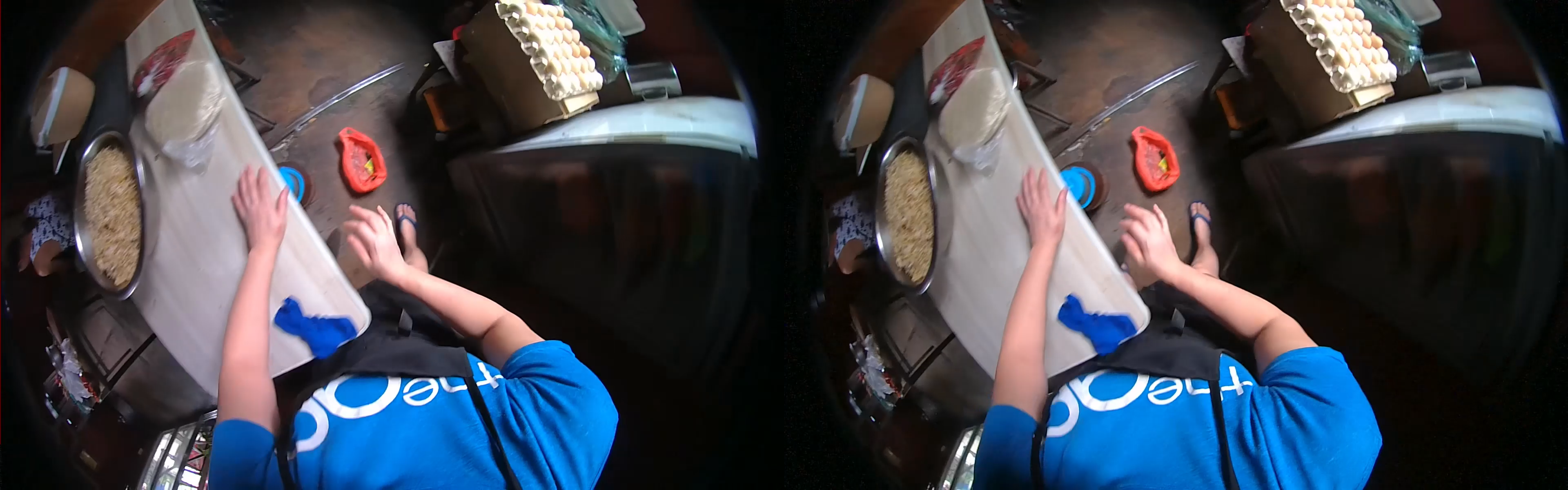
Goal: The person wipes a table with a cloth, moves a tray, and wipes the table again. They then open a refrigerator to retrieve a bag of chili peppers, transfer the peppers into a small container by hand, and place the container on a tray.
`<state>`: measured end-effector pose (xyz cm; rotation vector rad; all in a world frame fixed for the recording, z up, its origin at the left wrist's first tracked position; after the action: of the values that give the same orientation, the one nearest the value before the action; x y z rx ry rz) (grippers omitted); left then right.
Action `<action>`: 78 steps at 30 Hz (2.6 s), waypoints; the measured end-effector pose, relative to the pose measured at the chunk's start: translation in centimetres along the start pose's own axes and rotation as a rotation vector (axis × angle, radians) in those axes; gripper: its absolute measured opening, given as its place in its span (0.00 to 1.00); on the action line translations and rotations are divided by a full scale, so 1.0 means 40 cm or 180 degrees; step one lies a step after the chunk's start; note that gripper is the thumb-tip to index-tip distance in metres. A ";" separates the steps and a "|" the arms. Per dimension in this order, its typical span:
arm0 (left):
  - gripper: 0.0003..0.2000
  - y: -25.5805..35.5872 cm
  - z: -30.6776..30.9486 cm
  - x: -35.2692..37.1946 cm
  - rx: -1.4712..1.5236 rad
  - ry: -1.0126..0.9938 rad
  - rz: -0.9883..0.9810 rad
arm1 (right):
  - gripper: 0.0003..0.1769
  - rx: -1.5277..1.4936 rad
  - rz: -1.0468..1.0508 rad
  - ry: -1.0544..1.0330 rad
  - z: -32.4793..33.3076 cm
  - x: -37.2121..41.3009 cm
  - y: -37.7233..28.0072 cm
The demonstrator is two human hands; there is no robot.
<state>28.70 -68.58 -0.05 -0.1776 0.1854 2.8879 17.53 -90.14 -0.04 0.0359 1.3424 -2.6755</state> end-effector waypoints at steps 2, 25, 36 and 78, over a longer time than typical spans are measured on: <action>0.31 0.017 -0.028 0.012 -0.0152 -0.0138 0.0168 | 0.18 0.0545 -0.0736 -0.0495 0.015 -0.070 0.236; 0.34 -0.036 -0.070 0.033 0.0032 -0.0602 0.0501 | 0.45 -0.1750 -0.5408 -0.1116 -0.744 -0.092 1.449; 0.30 -0.030 -0.028 0.004 0.0380 -0.0691 0.0293 | 0.23 -0.3099 -0.3949 -0.1144 -0.403 -0.278 0.987; 0.20 -0.205 0.489 0.855 -0.0205 0.1928 0.3671 | 0.28 -0.0108 0.3942 -0.2442 -0.679 -0.340 -0.529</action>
<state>-4.27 -50.05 13.67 -1.3600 0.4011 3.8306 26.73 -54.34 1.71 -0.1142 0.6967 -1.3733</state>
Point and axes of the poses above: each hand's wrist, its own x-axis away from the middle knuckle, its own z-axis out of the back of the hand, y = z × x, the point moved 5 cm from there along -x, towards the middle knuckle, and after that the axes turned 3 degrees about -z, right-handed, at the moved point
